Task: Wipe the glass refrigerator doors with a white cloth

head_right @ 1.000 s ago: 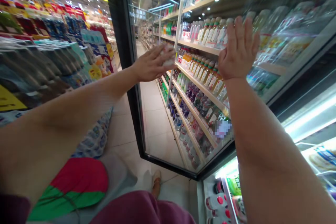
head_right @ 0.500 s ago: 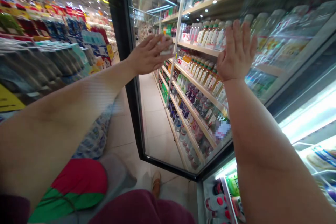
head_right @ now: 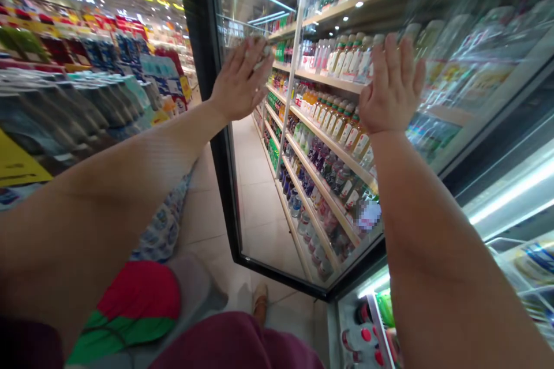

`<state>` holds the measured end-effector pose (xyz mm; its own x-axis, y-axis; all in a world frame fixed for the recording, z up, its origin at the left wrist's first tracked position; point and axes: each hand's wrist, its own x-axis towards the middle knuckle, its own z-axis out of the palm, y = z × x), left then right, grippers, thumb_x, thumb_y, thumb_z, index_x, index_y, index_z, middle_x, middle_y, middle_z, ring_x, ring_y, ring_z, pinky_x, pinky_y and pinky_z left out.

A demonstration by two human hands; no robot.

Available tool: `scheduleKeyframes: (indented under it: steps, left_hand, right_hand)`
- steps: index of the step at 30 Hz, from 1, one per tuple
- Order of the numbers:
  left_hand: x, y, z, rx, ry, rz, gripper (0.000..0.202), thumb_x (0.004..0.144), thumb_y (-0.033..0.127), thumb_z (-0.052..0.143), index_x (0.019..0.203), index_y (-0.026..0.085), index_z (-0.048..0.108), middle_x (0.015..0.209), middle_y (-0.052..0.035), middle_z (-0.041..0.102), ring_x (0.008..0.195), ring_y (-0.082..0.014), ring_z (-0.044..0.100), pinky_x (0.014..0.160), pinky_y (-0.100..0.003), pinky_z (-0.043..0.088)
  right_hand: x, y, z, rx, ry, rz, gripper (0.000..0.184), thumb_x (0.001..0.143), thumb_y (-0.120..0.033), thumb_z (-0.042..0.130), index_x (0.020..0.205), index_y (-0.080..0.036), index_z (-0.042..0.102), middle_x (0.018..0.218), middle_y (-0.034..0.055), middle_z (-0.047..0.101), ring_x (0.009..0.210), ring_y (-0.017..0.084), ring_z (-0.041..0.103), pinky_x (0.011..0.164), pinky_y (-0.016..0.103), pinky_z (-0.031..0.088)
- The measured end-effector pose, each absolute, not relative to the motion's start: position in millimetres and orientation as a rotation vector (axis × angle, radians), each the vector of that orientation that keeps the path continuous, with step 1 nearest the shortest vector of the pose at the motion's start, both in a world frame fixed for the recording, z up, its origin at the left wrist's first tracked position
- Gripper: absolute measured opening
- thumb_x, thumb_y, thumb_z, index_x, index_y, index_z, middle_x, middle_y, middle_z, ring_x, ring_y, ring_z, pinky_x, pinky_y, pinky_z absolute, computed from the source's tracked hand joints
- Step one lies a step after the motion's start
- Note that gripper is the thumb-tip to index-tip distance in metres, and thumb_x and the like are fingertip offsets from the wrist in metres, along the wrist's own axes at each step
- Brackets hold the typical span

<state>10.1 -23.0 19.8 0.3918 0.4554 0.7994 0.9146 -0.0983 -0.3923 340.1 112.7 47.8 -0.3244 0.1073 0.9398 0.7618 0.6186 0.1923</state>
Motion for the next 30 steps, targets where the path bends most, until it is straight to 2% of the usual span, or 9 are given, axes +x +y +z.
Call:
scheduleKeyframes:
  steps: [7,12,14,17,19,22,24,28,30]
  left_hand:
    - [19,-20,12,-2.077,-1.059,-0.246,0.058,0.105,0.052,0.031,0.16,0.032,0.031,0.169,0.0091,0.02,0.158,-0.0207,0.0,0.131,-0.054,0.006]
    - [18,-20,21,-1.728,-1.231,-0.564,0.064,0.105,0.057,0.029,0.163,0.028,0.026,0.171,0.0041,0.002,0.155,-0.0214,-0.02,0.13,-0.056,0.001]
    - [20,-19,12,-1.839,-1.128,-0.423,0.065,0.104,0.056,0.033,0.163,0.028,0.027,0.171,0.0064,0.002,0.153,-0.0199,-0.025,0.13,-0.054,0.003]
    - [21,-18,4,-2.081,-0.924,-0.063,0.059,0.105,0.048,0.031,0.161,0.031,0.029,0.17,0.0095,0.014,0.156,-0.0164,-0.013,0.132,-0.046,0.005]
    - [18,-18,9,-2.026,-0.981,-0.149,0.058,0.106,0.046,0.026,0.162,0.03,0.026,0.169,0.0099,0.018,0.157,-0.0156,-0.01,0.132,-0.046,0.0]
    - [12,-19,19,-1.777,-1.178,-0.497,0.063,0.107,0.054,0.022,0.164,0.027,0.02,0.17,0.0082,0.017,0.154,-0.0169,-0.022,0.131,-0.051,-0.006]
    - [10,-20,16,-1.759,-1.183,-0.522,0.067,0.106,0.058,0.023,0.164,0.025,0.021,0.17,0.0078,0.014,0.152,-0.0179,-0.028,0.131,-0.051,-0.005]
    - [9,-20,7,-2.043,-0.94,-0.146,0.06,0.107,0.052,0.023,0.162,0.029,0.027,0.17,0.01,0.011,0.155,-0.0168,-0.017,0.131,-0.046,0.001]
    - [6,-19,13,-2.051,-0.937,-0.159,0.057,0.107,0.048,0.023,0.162,0.033,0.024,0.17,0.0121,0.01,0.156,-0.0139,-0.013,0.131,-0.046,-0.002]
  right_hand:
    - [339,110,47,-0.709,-1.81,-0.768,0.068,0.092,-0.024,0.043,0.159,-0.019,0.036,0.167,0.0097,0.03,0.157,0.028,0.021,0.126,0.062,0.015]
    - [339,110,46,-0.711,-1.807,-0.774,0.067,0.092,-0.024,0.044,0.159,-0.02,0.036,0.167,0.0091,0.03,0.158,0.028,0.021,0.126,0.061,0.015]
    - [339,111,47,-0.713,-1.809,-0.776,0.068,0.092,-0.024,0.044,0.159,-0.02,0.036,0.167,0.0085,0.03,0.158,0.028,0.021,0.126,0.061,0.016]
    - [339,113,47,-0.721,-1.805,-0.782,0.07,0.089,-0.023,0.046,0.159,-0.02,0.037,0.167,0.0073,0.031,0.157,0.028,0.022,0.126,0.061,0.017]
    - [339,113,47,-0.717,-1.8,-0.787,0.07,0.089,-0.023,0.046,0.158,-0.02,0.038,0.166,0.0068,0.031,0.157,0.029,0.024,0.126,0.062,0.017]
    - [340,110,47,-0.696,-1.788,-0.794,0.067,0.092,-0.025,0.044,0.158,-0.019,0.038,0.166,0.0073,0.033,0.156,0.029,0.025,0.126,0.061,0.018]
    - [340,108,46,-0.686,-1.786,-0.788,0.065,0.093,-0.026,0.043,0.158,-0.019,0.039,0.166,0.0078,0.033,0.156,0.029,0.025,0.126,0.059,0.019]
    - [339,108,46,-0.699,-1.798,-0.782,0.068,0.091,-0.024,0.045,0.158,-0.019,0.038,0.166,0.0073,0.032,0.157,0.029,0.024,0.126,0.059,0.017]
    - [339,110,47,-0.716,-1.8,-0.789,0.07,0.089,-0.023,0.045,0.159,-0.019,0.037,0.167,0.0066,0.031,0.157,0.028,0.023,0.127,0.059,0.017]
